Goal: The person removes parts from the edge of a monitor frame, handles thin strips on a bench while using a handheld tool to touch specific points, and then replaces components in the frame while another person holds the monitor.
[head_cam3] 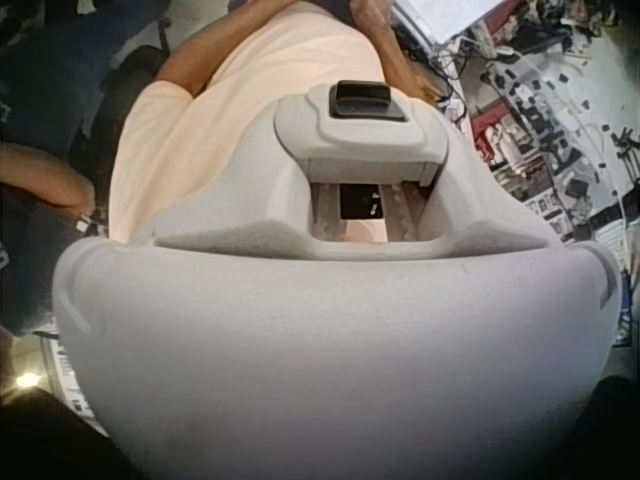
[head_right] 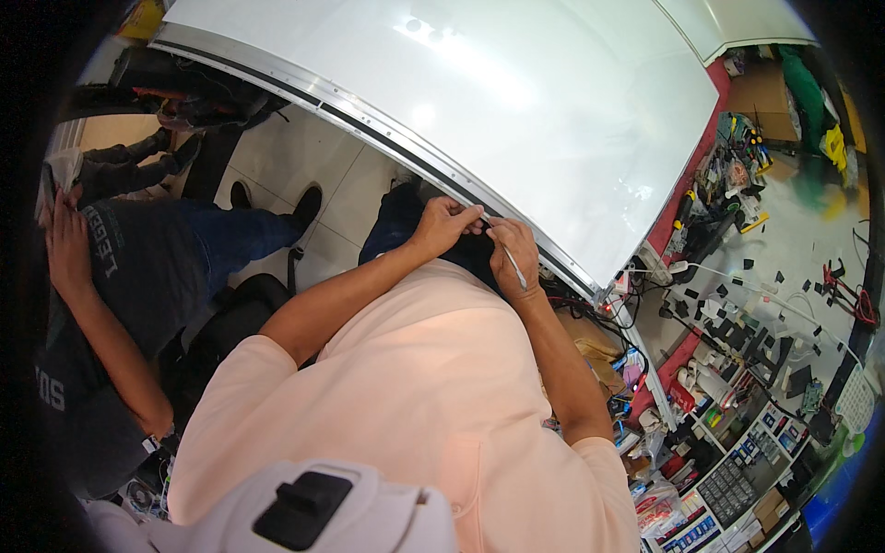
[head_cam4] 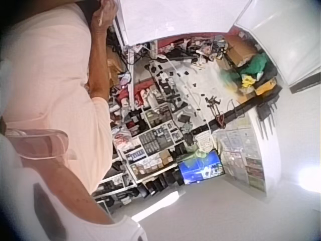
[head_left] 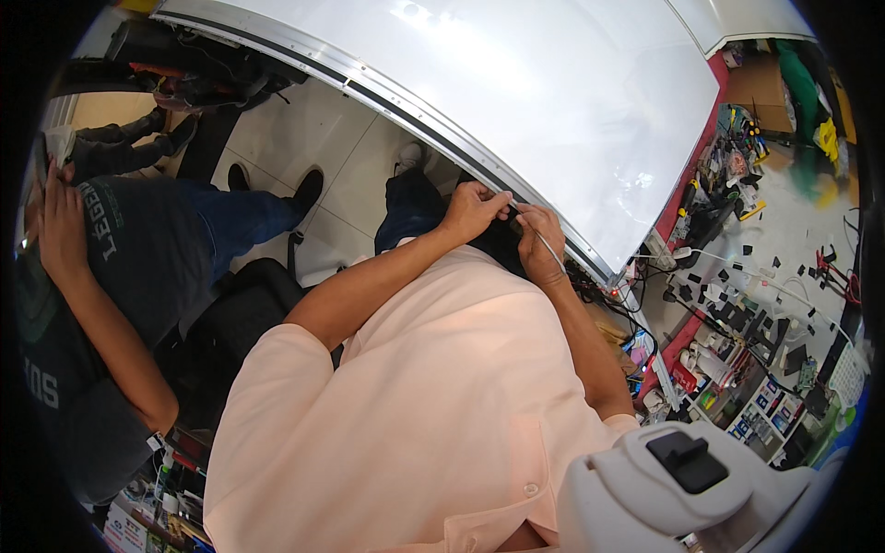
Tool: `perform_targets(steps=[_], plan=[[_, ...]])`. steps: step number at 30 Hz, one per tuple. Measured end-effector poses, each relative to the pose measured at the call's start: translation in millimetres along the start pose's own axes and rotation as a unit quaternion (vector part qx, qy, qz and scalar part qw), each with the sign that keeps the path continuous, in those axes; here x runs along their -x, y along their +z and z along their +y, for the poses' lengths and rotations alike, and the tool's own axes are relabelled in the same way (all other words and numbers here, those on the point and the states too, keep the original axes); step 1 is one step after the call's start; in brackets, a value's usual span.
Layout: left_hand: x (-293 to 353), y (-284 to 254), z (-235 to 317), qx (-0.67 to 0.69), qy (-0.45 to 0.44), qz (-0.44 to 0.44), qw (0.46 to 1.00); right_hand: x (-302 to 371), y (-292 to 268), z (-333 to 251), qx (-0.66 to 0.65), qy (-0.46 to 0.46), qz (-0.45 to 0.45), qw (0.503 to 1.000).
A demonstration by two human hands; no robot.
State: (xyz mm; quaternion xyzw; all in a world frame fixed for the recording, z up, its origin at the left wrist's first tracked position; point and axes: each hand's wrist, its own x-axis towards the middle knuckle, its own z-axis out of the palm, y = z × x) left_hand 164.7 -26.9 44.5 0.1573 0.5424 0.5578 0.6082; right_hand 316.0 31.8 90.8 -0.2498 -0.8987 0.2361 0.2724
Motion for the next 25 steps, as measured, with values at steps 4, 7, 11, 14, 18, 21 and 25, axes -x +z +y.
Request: perform_targets(steps=[4, 7, 11, 14, 18, 21, 25], plan=[[-2, 2, -2, 0.001, 0.004, 0.003, 1.0, 0, 1, -4, -0.019, 0.065, 0.014, 0.998], [-3, 2, -5, -0.006, -0.003, 0.003, 1.0, 1, 1, -5, -0.04, 0.12, 0.018, 0.992], [-3, -1, -7, -0.018, 0.005, -0.001, 1.0, 3, 2, -10, -0.099, 0.21, 0.037, 0.972], [0, -3, -4, -0.019, 0.006, -0.002, 1.0, 5, 2, -12, -0.123, 0.254, 0.047, 0.958], [3, -9, -1, -0.016, -0.012, -0.003, 1.0, 13, -4, -17, -0.159, 0.3, 0.134, 0.931], [14, -20, -5, 0.025, -0.074, 0.044, 0.996, 21, -44, 1, -0.123, 0.324, 0.226, 0.911], [7, 13, 13, 0.053, -0.127, 0.0, 0.991, 45, -151, 78, 0.146, 0.433, 0.229, 0.859]])
